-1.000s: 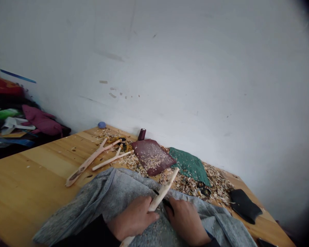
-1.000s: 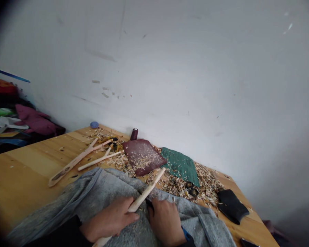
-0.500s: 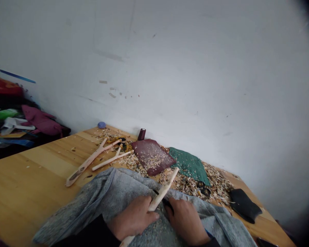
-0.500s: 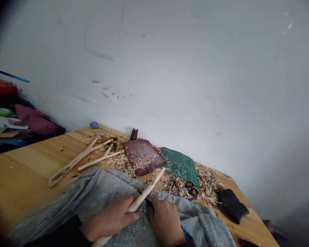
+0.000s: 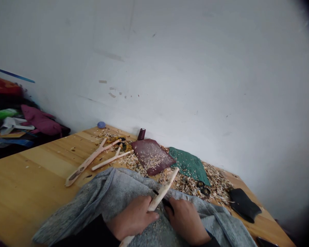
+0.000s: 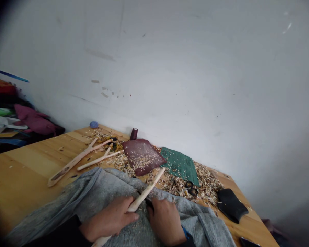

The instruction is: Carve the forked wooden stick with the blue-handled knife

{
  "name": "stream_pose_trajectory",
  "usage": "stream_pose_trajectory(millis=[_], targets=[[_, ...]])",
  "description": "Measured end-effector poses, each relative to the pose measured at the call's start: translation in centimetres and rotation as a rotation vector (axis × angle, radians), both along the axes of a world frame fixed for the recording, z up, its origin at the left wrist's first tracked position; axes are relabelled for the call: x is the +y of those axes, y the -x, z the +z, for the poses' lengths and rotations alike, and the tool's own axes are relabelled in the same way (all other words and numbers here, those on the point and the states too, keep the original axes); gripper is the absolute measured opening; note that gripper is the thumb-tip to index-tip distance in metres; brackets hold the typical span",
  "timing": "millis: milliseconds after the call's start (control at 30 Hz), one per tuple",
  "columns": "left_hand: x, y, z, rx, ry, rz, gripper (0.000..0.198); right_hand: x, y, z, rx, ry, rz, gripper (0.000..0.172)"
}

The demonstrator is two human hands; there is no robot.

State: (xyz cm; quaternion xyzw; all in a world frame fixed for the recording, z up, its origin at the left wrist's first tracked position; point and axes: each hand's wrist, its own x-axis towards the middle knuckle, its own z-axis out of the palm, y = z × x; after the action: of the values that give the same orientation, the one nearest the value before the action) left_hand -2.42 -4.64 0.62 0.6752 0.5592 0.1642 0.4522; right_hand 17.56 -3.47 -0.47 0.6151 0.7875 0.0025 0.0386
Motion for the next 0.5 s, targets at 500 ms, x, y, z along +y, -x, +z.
stream_pose_trajectory(millis=[500], targets=[[0.1, -0.1, -0.2, 0.028, -0.021, -0.013, 0.015, 0.0, 0.1, -0.1, 0.013, 0.006, 0.030, 0.023]])
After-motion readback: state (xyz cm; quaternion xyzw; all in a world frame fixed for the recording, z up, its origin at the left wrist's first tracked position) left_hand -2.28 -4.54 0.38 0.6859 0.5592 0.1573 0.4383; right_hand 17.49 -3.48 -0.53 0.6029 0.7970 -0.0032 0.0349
